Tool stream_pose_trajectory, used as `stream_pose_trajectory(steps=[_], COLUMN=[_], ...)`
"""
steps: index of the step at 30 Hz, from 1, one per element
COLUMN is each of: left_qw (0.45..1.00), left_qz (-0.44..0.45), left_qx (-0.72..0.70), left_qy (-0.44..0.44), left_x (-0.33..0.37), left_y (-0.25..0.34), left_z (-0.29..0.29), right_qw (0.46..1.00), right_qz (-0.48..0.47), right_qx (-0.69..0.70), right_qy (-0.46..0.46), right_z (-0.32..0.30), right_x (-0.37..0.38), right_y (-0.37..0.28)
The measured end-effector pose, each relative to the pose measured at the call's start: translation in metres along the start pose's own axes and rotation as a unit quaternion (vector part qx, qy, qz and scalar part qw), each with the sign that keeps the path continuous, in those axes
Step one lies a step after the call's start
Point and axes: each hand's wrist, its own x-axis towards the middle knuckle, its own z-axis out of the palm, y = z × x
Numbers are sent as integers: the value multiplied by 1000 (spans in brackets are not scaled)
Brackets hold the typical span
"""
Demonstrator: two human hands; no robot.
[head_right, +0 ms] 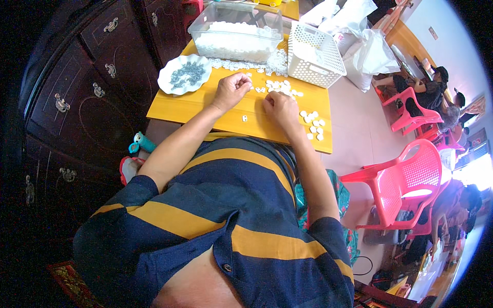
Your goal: The person assembles small white plastic components by hand, picking pieces from a table and fitting them together.
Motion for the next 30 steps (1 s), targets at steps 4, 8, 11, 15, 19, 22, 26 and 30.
stream_pose_trajectory(steps=[4,8,11,15,19,22,26,30], left_qw=[1000,1000,1000,1000,1000,1000,999,997], left_qz=[4,3,6,1,-3,2,1,4], left_qx=[5,17,24,23,6,5,3,6], left_qy=[-3,-8,-4,-8,-17,-30,-47,-77], left_x=[0,-1,-2,-2,-1,0,-1,-4], left_y=[3,8,12,12,7,5,8,14], left_z=[0,-1,-2,-2,0,1,1,2], right_qw=[1000,1000,999,998,996,994,987,987], right_qz=[-9,-5,3,2,-19,23,34,37], right_qx=[10,1,2,-8,-9,73,136,143], right_qy=[21,30,40,56,90,83,81,58], right_z=[2,4,4,7,8,5,5,3], right_x=[-4,-7,-11,-15,-18,-21,-21,-23], right_y=[0,-3,-5,-6,-5,-4,2,-2])
